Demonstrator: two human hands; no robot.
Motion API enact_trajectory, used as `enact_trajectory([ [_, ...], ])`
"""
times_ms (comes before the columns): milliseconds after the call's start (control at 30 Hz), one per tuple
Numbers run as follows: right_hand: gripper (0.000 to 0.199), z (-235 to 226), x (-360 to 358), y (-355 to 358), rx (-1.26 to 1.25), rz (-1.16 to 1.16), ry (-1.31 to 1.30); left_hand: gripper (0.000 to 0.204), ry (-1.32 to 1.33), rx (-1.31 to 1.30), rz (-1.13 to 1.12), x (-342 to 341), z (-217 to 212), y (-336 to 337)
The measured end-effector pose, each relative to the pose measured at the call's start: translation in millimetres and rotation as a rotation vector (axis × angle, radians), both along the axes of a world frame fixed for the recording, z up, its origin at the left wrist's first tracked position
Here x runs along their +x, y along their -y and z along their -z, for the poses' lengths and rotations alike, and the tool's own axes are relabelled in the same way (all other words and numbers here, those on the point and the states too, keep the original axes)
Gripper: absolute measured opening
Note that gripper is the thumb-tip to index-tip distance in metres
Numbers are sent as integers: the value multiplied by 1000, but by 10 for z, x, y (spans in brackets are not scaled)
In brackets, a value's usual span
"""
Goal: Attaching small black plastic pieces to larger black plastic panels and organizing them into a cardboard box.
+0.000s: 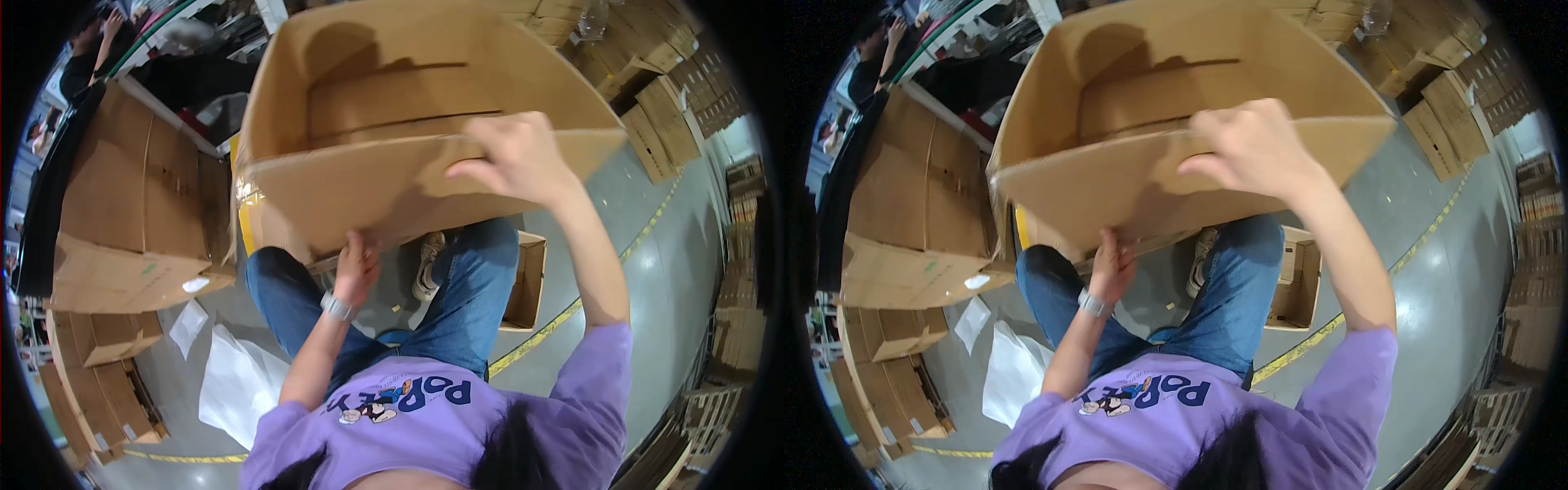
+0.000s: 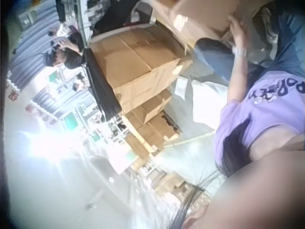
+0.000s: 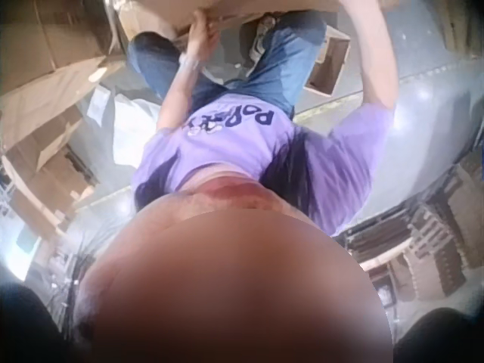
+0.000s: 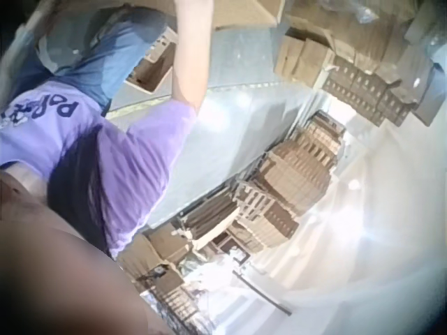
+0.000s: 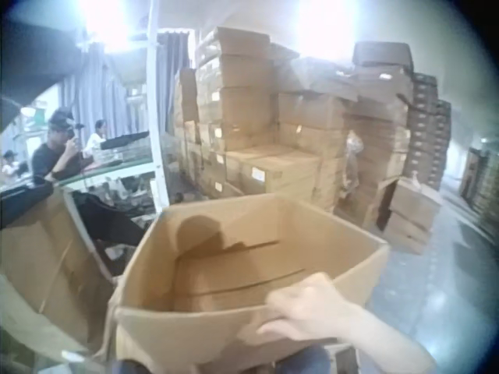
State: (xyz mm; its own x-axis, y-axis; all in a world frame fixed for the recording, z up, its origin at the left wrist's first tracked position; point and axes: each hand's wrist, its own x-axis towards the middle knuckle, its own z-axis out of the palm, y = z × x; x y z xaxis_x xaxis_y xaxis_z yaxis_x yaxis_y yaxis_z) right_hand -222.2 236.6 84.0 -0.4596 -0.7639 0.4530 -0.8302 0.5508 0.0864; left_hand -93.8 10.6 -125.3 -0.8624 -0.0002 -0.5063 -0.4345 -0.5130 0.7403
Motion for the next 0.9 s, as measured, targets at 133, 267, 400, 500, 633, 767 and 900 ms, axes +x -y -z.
enact_trajectory([
  [133, 41, -256, 232, -601, -51, 202, -143, 51, -47, 252, 250, -707, -14, -517],
  [267, 36, -411, 99, -1496, -25, 590, -124, 35, -119, -93, 421, -1173, -178, -1168],
  [400, 20, 257, -526, -2804, 261, 1068, -237, 24, -245, -81, 756, -731, -209, -1103],
  [500, 34, 997, -962, -3300, 711, 1395, 517, 20, -265, -306, 512, -467, 80, -717],
  [633, 35, 1662, -725, -2142, 492, 995, 624, 20, 14, -533, 269, -205, 548, 255],
  [767, 37, 1927, -800, -1412, 428, 797, 663, 20, 98, -501, 224, -140, 683, 676],
  [900, 38, 2186, -1098, -523, 498, 584, 669, 21, 151, -568, 260, -246, 699, 844],
])
